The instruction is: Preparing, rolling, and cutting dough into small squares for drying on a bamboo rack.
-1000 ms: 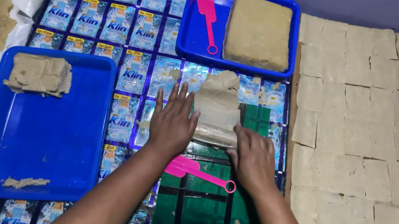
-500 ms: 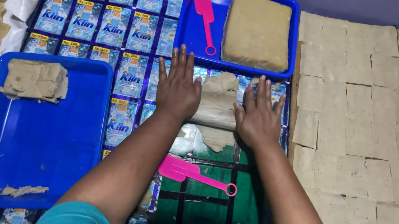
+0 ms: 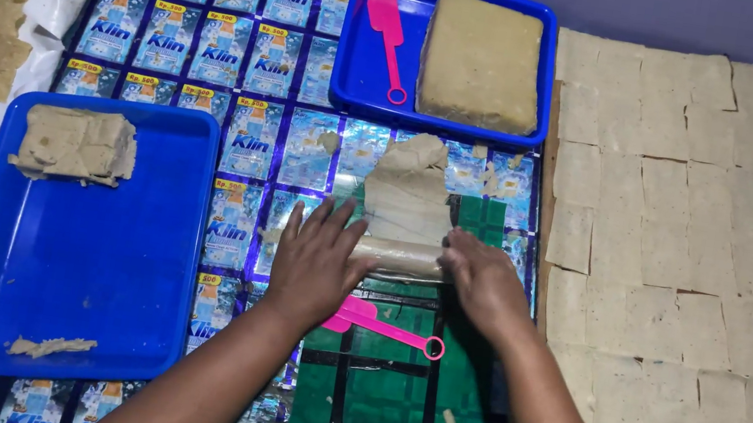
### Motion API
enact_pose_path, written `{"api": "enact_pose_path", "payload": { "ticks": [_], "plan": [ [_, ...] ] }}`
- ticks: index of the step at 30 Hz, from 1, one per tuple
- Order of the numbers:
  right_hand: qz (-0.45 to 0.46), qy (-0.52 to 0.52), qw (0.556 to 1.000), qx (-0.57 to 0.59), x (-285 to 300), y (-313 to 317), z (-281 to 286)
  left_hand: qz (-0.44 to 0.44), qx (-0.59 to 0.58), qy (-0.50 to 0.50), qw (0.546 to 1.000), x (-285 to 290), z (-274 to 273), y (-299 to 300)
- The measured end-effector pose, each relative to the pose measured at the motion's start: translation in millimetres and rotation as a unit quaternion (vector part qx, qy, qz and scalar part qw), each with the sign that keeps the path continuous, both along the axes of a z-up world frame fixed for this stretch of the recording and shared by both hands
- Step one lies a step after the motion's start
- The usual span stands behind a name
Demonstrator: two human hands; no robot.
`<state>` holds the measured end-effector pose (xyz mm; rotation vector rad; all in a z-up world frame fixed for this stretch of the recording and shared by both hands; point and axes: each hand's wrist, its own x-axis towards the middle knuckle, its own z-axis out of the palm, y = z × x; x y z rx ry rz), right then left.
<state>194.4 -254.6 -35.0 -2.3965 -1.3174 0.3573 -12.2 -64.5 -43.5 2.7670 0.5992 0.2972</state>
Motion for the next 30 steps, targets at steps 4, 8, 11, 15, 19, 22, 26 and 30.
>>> {"api": "enact_pose_path", "payload": {
  "ticks": [4,8,11,15,19,22,26,30],
  "plan": [
    [-0.159,-0.008,0.987,0.016,86,17,-61,-0.012,0.048,-0.050,0.997,-20,-27,-10],
    [-0.153,-0.120,0.980,0.037,122,48,-86,-0.024,0.070,-0.134,0.988,-38,-28,-20],
    [-0.137,-0.167,0.976,0.023,130,61,-87,-0.038,0.081,-0.152,0.984,-56,-34,-23],
    [-0.139,-0.084,0.983,0.088,94,69,-36,-0.042,0.022,-0.120,0.992,-72,-9,-33],
    [-0.125,-0.063,0.985,0.100,59,66,-4,-0.043,-0.006,-0.119,0.992,-76,-12,-34],
    [-0.008,0.055,0.997,0.056,-1,65,39,-0.044,-0.002,-0.125,0.991,-75,-12,-31],
    [0.107,0.027,0.993,-0.052,-46,51,33,-0.050,-0.006,-0.128,0.991,-75,-8,-34],
    [0.170,-0.132,0.975,0.057,-60,50,21,-0.047,-0.010,-0.124,0.991,-75,-8,-33]
  ]
}}
